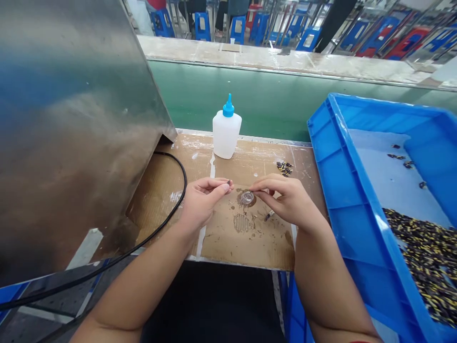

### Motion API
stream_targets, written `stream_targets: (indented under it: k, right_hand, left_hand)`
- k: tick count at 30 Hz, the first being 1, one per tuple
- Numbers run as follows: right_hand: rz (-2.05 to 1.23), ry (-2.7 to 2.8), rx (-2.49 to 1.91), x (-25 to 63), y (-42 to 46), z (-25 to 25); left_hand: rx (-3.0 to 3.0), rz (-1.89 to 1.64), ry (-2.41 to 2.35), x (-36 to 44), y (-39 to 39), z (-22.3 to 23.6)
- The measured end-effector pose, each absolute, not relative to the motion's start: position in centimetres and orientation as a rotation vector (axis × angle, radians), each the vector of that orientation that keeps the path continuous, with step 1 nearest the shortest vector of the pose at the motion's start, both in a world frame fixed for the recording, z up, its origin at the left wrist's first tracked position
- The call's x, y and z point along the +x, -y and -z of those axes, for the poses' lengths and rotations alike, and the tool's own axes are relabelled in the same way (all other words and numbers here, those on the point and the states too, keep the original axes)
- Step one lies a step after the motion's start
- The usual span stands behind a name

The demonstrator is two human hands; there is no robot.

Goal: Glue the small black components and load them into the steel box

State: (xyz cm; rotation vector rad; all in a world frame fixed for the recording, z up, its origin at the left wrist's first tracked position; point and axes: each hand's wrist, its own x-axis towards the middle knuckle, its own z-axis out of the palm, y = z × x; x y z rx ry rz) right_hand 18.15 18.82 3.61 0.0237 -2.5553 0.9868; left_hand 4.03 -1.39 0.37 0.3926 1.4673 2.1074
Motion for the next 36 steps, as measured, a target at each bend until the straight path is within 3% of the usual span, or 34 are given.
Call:
stream_targets:
  k: [36]
  right_hand:
    - [-0.780, 2.640, -0.022, 17.90, -18.70, -2.99]
  left_hand:
    - [0.460, -2.140, -1.442, 3.86, 1.69, -0.25]
